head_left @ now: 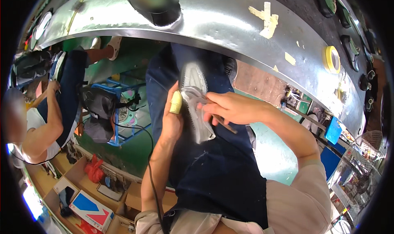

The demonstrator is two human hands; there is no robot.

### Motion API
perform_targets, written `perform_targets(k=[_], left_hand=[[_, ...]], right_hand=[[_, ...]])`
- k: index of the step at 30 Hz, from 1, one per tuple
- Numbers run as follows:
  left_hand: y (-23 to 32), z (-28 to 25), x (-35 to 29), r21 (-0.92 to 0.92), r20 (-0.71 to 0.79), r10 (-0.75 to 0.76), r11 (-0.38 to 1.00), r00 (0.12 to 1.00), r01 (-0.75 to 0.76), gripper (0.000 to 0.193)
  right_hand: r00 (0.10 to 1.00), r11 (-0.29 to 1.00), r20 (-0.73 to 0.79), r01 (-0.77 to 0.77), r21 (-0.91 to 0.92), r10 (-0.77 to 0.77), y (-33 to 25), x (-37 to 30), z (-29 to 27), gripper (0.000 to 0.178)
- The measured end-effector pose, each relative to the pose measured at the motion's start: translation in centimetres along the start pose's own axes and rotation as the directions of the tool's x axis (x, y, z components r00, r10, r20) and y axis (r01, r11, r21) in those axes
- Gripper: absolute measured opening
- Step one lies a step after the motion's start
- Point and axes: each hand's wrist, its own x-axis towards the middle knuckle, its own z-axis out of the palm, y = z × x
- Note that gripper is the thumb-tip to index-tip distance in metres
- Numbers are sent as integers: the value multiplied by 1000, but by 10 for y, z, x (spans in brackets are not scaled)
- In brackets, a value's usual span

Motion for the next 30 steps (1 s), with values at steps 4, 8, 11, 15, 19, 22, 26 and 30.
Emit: perform_targets(k=[4,8,11,15,19,22,26,30], left_hand=[[-2,1,19,-174,-39,-240,957,970,230,52],[-10,5,15,103,-235,-151,978,960,180,42],[-25,-11,20,620,-106,279,769,955,-156,39],[-10,2,11,683,-2,267,704,964,-194,46],[4,21,12,738,78,174,652,982,-174,70],[0,10,7,666,-10,127,740,992,-88,64],[-36,-48,4,322,-277,109,947,955,-15,60],[16,12,-17,-378,38,49,925,998,-31,89]], right_hand=[[968,983,-213,99,-153,-131,37,12,35,36],[929,968,-324,225,107,-180,54,10,71,30],[924,969,-333,231,91,-190,50,3,63,30],[742,853,-435,370,-368,-509,27,-9,34,29],[661,553,-246,305,-775,-709,15,10,5,29],[720,577,-277,207,-790,-637,35,10,3,26],[935,989,-349,14,-150,-66,52,-33,10,37],[995,980,-95,27,199,-8,88,-77,19,53]])
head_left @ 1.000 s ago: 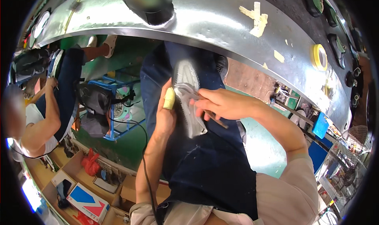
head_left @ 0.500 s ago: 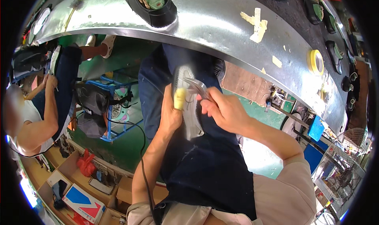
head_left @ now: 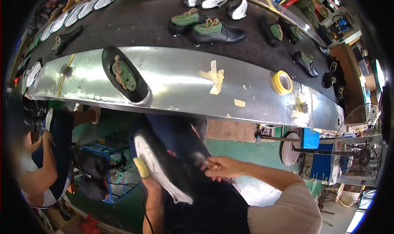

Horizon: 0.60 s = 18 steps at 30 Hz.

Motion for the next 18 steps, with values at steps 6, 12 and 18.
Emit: perform_targets(k=[6,12,18], left_hand=[[-28,69,42,833,288,199,430,937,-347,82],[5,82,28,671,357,199,625,913,-398,75],[7,7,18,712,25,392,639,920,-292,45]], right_hand=[[942,798,-159,336,499,-297,7,-12,-5,95],[557,857,-828,458,237,-69,-122,-89,-144,74],[-17,861,-931,-387,-330,-364,-133,-80,-351,79]])
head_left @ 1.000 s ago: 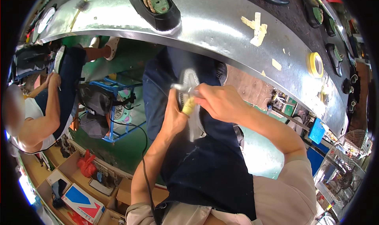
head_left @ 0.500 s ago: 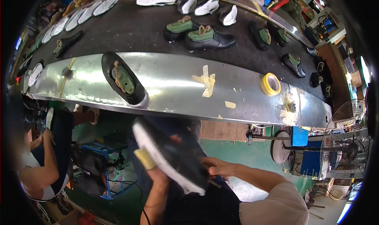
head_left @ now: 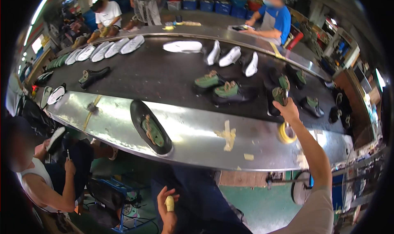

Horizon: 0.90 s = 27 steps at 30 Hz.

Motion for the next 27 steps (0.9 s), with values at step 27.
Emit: perform_targets(k=[27], left_hand=[[-9,-8,69,-82,-231,-356,935,905,346,31]], right_hand=[[979,996,191,84,-33,-76,-334,225,227,58]])
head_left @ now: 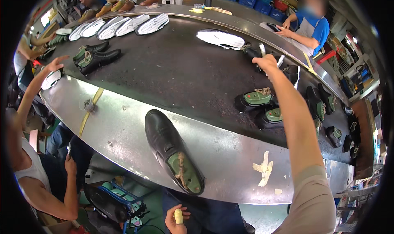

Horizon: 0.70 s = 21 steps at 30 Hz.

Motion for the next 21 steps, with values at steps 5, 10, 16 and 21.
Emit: perform_targets(k=[5,10,16,21], left_hand=[[-32,-26,13,-7,121,133,991,984,-133,30],[-24,-25,6,-65,211,-18,997,977,33,35],[41,20,-36,-274,780,-114,822,615,499,71],[-30,15,-106,-115,538,-379,852,753,511,67]], right_hand=[[965,741,256,-127,659,-62,52,-110,-106,51],[872,584,165,158,796,-461,103,-311,-197,64],[416,733,624,179,657,-661,89,-440,-162,50],[355,429,241,753,499,-903,84,-550,-34,40]])
